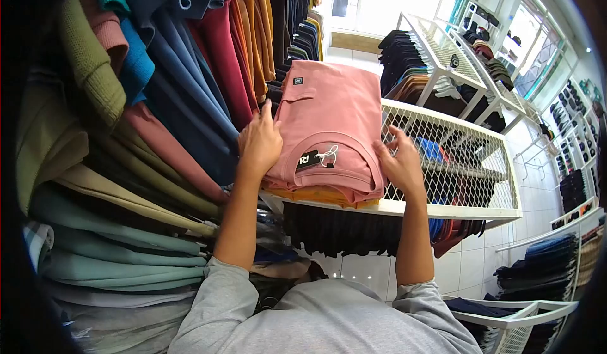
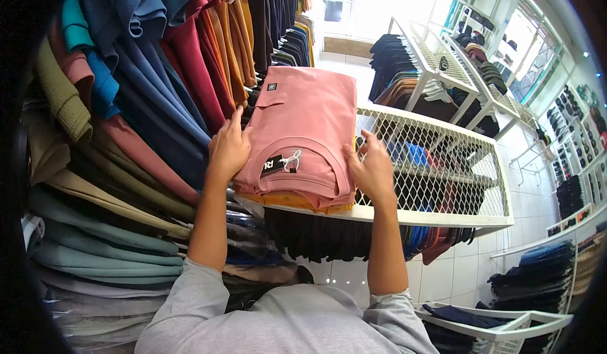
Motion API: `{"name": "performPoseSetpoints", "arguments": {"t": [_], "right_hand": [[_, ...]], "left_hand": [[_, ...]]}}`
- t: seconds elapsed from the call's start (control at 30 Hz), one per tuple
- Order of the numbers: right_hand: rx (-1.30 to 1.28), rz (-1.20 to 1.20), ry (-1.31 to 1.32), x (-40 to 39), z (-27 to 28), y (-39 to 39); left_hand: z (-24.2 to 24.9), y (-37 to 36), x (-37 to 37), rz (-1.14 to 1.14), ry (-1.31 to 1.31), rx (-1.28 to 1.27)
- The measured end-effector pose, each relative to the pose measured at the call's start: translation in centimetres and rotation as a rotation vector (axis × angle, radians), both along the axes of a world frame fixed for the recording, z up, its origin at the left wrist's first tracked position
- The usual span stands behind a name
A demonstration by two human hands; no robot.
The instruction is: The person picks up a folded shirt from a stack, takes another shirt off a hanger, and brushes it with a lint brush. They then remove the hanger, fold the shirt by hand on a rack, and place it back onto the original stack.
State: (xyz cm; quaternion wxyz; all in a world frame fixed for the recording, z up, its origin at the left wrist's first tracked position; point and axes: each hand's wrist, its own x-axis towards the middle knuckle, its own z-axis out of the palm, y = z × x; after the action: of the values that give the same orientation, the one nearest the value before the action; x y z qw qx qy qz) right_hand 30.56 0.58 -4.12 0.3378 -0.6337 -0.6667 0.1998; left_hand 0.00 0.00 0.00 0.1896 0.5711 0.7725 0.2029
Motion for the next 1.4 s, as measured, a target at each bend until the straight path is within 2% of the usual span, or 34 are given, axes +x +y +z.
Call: {"name": "performPoseSetpoints", "arguments": {"t": [0.07,0.1,0.17,0.23,0.27,0.3,0.37,0.43,0.57,0.63,0.77,0.83,0.9,1.0,1.2,1.3,1.37,1.4], "right_hand": [[0.230,-0.052,-0.048,-1.2,2.7,0.2],[0.302,-0.029,0.008,-3.2,3.1,-0.9],[0.382,0.075,0.017,-4.5,4.5,1.7],[0.356,0.174,-0.079,-6.6,1.9,4.6],[0.284,0.151,-0.277,-8.0,0.2,4.9],[0.223,0.166,-0.215,-8.6,-2.6,6.1],[0.259,0.194,-0.175,-7.7,-2.6,5.9],[0.249,0.199,-0.211,-7.1,-1.2,6.5],[0.252,0.185,-0.282,-7.1,-1.1,10.9],[0.237,0.155,-0.307,-8.0,-0.1,13.0],[0.202,0.115,-0.378,-9.0,0.5,16.4],[0.177,0.043,-0.486,-9.1,-0.2,16.7],[0.132,0.006,-0.428,-9.2,-1.6,16.3],[0.061,-0.079,-0.323,-9.1,-1.3,15.8],[0.052,-0.068,-0.303,-9.2,-1.8,16.4],[0.073,-0.044,-0.292,-8.9,-2.1,15.4],[0.125,-0.022,-0.276,-8.3,-0.9,13.9],[0.123,0.038,-0.236,-7.8,-0.5,11.6]], "left_hand": [[0.8,-0.2,1.2,-0.104,0.167,0.422],[1.2,-1.1,0.7,-0.117,0.200,0.371],[1.9,2.1,2.4,-0.382,0.240,0.554],[-2.2,5.0,3.1,-0.414,0.224,0.495],[-4.3,6.3,3.2,-0.453,0.213,0.426],[-5.3,6.8,2.8,-0.455,0.218,0.431],[-6.7,7.2,2.4,-0.480,-0.031,0.403],[-4.1,5.9,3.3,-0.438,-0.027,0.353],[-2.2,9.8,3.4,-0.404,0.034,0.314],[-2.2,12.9,4.2,-0.409,0.183,0.464],[-4.9,17.4,5.0,-0.369,0.213,0.439],[-5.1,16.9,4.7,-0.368,0.158,0.373],[-4.9,15.9,4.4,-0.306,0.237,0.349],[-6.2,17.2,4.1,-0.276,0.199,0.321],[-6.3,17.1,3.8,-0.250,0.175,0.302],[-6.2,16.4,3.3,-0.291,0.141,0.290],[-6.2,15.8,2.3,-0.463,0.330,0.248],[-6.5,13.4,2.6,-0.418,0.181,0.372]]}}
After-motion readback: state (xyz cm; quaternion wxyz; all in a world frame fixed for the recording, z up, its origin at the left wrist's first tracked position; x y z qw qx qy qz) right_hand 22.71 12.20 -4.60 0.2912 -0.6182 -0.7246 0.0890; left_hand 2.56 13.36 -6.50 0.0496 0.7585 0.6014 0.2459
